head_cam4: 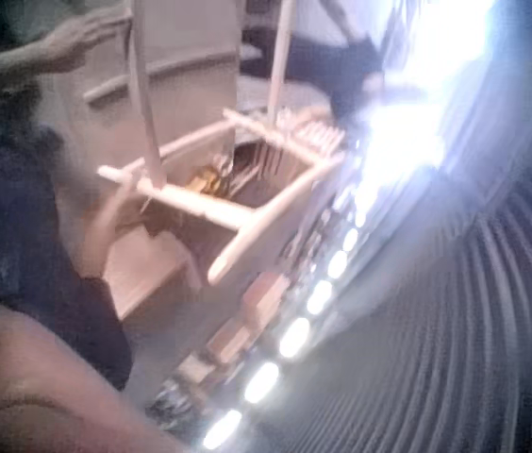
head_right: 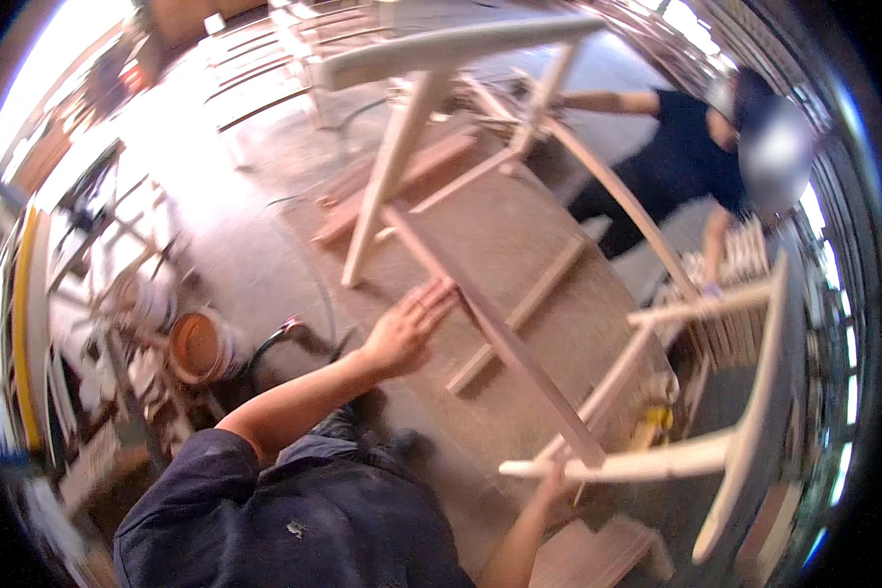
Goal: The person assembles a wooden chair frame by inserting legs and securing them with a metal bar clamp. They then use a handheld orbital sander to smooth the chair's surfaces. The person moves the assembled chair to a stack of similar frames.
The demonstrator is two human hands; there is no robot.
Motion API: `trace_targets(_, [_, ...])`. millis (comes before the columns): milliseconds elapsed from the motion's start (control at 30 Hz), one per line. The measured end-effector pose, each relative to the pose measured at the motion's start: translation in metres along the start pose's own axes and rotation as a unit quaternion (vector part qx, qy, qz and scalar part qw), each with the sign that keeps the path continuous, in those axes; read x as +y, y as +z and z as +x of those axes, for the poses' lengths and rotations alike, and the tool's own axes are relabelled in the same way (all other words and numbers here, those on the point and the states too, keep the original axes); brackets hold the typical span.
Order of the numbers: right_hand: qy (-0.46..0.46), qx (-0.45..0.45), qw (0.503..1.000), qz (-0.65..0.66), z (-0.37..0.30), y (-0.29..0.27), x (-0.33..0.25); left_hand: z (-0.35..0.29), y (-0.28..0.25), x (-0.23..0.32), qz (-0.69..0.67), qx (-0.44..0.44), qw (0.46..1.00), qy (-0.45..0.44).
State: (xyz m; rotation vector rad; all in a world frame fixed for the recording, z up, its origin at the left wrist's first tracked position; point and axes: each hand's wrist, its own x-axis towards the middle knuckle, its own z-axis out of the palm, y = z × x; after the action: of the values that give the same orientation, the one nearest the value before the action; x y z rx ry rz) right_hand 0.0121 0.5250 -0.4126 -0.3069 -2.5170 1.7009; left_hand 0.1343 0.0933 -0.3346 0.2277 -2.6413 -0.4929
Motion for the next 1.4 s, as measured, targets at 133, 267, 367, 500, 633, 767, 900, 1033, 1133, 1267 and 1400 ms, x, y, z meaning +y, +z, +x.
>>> trace_targets(133, [-0.211, -0.084, 0.973, -0.051, 0.008, -0.027, 0.119, -0.120, -0.008, -0.024, -0.128, -0.262, 0.912, -0.287])
trace_targets(267, [-0.495, -0.228, 0.743, -0.389, -0.087, -0.013, 0.085, -0.309, 0.004, -0.029, -0.061, -0.202, 0.858, -0.467])
trace_targets(367, [-0.232, -0.607, 0.697, -0.303, -0.067, 0.026, 0.159, -0.385, -0.023, 0.005, -0.033, -0.170, 0.764, -0.622])
trace_targets(500, [0.101, -0.731, 0.653, -0.171, -0.093, 0.121, 0.106, -0.465, -0.027, 0.105, -0.045, 0.124, 0.662, -0.737])
trace_targets(633, [0.113, -0.671, 0.721, -0.133, -0.117, 0.183, 0.074, -0.538, -0.014, 0.169, -0.010, 0.260, 0.493, -0.830])
trace_targets(767, [0.073, -0.711, 0.661, -0.227, -0.140, 0.191, 0.059, -0.657, 0.017, 0.199, 0.014, 0.470, 0.326, -0.820])
trace_targets(900, [-0.063, -0.766, 0.581, -0.266, -0.168, 0.194, 0.119, -0.742, -0.024, 0.206, -0.019, 0.574, 0.221, -0.788])
trace_targets(1033, [-0.078, -0.827, 0.490, -0.266, -0.312, 0.165, 0.077, -0.832, -0.047, 0.199, -0.056, 0.657, 0.159, -0.734])
trace_targets(1133, [-0.056, -0.877, 0.383, -0.285, -0.442, 0.143, 0.063, -0.893, -0.069, 0.198, -0.117, 0.674, 0.165, -0.710])
trace_targets(1267, [0.220, -0.844, 0.337, -0.355, -0.593, 0.126, 0.097, -0.952, -0.099, 0.193, -0.153, 0.651, 0.201, -0.716])
trace_targets(1400, [0.426, -0.715, 0.415, -0.368, -0.695, 0.120, 0.124, -0.994, -0.130, 0.190, -0.181, 0.684, 0.168, -0.687])
